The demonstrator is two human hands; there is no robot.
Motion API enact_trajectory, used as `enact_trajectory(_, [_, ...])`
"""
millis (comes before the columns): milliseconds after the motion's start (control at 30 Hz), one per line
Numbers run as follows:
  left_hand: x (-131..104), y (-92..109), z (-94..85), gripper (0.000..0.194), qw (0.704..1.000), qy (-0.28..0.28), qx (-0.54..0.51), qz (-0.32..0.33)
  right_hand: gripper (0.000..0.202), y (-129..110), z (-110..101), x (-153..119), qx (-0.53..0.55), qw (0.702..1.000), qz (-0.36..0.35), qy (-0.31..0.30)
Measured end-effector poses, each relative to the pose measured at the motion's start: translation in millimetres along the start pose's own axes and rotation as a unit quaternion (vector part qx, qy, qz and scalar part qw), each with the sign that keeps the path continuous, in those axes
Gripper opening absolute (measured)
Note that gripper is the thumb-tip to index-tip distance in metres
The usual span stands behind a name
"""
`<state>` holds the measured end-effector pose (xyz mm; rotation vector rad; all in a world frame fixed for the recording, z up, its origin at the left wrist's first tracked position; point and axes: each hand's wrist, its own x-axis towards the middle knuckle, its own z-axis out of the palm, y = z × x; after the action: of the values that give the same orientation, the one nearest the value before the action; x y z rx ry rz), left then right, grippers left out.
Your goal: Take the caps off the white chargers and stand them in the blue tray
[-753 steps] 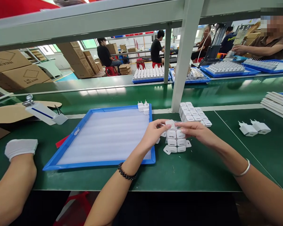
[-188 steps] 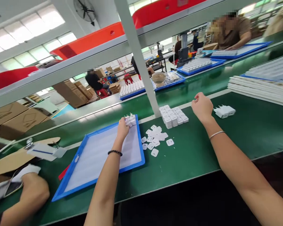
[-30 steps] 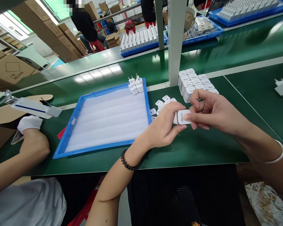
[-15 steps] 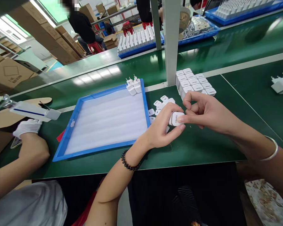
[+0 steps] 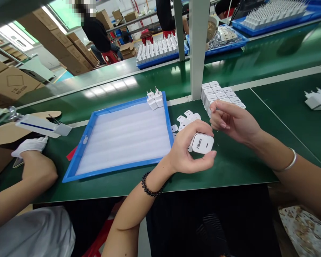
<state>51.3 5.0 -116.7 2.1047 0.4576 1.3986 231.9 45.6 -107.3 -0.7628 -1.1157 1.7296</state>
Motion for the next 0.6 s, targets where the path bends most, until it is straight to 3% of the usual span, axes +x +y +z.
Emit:
enact_trajectory(367, [-1.8,3.2,-1.9,0.014,1.0,0.0,-0.019,-0.017,0.023,6.9,-1.9,3.0,-0.021,1.0,-0.004,-0.009])
enact_trajectory(500, [-4.0,5.6,-4.0,0.027,0.997,0.008,-0.034,-0.063,0.024,9.5,-3.8,4.2,-0.031,0.999,-0.01,-0.013])
enact_trajectory(600, [-1.6,4.1,-7.3,0.037,0.988,0.031,-0.058,-0.137,0.024,9.7,-4.9,4.6,-0.039,0.999,-0.018,-0.007])
